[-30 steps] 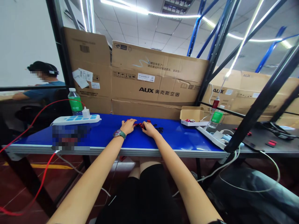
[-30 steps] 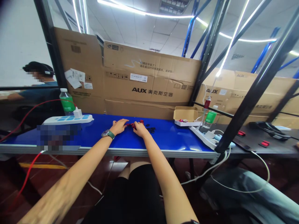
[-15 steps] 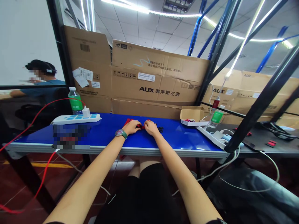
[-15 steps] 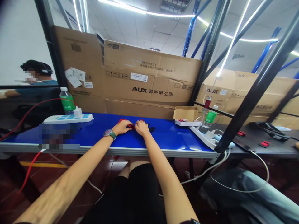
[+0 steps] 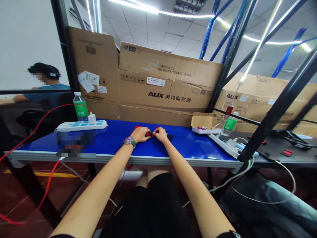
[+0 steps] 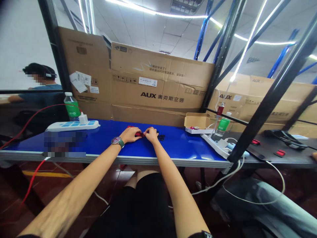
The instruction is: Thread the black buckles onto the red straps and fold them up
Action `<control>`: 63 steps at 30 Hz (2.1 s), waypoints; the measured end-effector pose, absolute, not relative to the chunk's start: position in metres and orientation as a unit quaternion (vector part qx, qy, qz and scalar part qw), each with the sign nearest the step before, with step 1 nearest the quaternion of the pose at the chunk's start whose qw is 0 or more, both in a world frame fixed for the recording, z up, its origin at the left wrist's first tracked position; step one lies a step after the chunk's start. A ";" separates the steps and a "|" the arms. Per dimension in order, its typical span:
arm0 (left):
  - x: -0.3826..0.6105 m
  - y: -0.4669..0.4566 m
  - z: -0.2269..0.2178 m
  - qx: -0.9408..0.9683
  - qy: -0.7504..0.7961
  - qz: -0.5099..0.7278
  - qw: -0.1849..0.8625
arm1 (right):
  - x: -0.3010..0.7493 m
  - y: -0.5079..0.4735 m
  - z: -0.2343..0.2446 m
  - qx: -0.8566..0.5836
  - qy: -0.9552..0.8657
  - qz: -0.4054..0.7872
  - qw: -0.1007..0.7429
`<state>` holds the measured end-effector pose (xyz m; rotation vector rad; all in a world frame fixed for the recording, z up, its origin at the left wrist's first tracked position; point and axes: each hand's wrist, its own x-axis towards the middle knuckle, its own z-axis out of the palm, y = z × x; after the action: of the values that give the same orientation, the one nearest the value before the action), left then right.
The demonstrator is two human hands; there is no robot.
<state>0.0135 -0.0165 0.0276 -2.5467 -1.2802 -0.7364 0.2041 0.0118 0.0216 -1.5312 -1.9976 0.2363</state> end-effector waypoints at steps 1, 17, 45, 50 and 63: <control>0.014 -0.018 0.029 -0.861 -0.430 -0.247 0.113 | 0.205 0.014 0.022 -0.585 -0.744 0.111 0.304; 0.018 -0.019 0.031 -0.852 -0.421 -0.234 0.205 | 0.204 0.012 0.017 -0.522 -0.784 0.005 0.335; 0.007 0.000 0.017 -0.864 -0.394 -0.300 0.087 | 0.211 -0.005 0.027 -0.500 -0.756 -0.107 0.407; 0.003 0.009 0.011 -0.827 -0.421 -0.373 -0.007 | 0.199 -0.008 0.021 -0.432 -0.874 -0.097 0.201; 0.015 0.001 0.018 -0.766 -0.429 -0.475 -0.066 | 0.197 -0.009 0.027 -0.506 -0.822 -0.067 0.255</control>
<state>0.0146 0.0005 0.0185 -2.5119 -1.4054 -1.5576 0.1969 -0.0090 0.0270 -1.3728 -2.2311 -0.1807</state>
